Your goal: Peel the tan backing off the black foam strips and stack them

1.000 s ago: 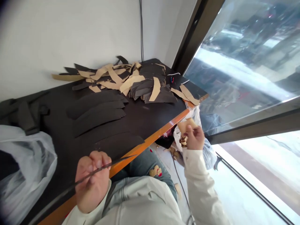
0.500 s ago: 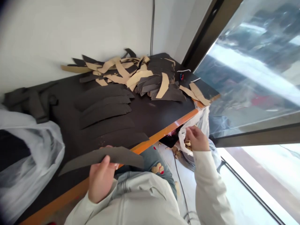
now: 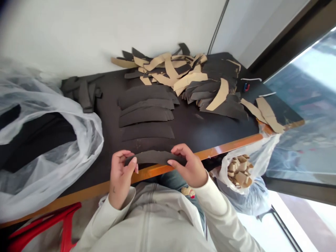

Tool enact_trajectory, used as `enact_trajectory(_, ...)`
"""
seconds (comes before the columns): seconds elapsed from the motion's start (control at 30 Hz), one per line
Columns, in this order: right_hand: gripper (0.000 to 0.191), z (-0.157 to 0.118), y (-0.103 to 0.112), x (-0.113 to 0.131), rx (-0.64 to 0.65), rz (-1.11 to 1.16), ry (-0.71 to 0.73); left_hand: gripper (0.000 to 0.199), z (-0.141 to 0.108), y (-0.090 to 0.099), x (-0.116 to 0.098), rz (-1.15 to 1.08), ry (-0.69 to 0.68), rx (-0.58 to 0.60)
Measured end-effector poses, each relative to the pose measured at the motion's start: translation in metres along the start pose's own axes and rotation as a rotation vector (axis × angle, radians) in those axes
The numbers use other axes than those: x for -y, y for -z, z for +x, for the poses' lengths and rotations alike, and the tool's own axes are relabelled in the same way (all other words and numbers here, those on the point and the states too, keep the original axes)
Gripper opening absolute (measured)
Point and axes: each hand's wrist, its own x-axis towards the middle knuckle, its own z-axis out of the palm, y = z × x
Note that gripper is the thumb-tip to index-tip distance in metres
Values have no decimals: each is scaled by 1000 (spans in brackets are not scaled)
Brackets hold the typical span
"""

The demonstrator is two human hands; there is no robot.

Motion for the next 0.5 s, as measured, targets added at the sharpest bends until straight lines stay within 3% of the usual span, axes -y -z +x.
enact_trajectory(0.1,29,12,5,1,38,-75,-24,25,4,3,7,78,-74,-12)
enact_trajectory(0.3,20,34,0,4,-38,-368,-38,10,7,0,6,448,-330,70)
enact_trajectory(0.5,9,48,4,-5,88,-421,21,14,16,-5,2,622,-411,101)
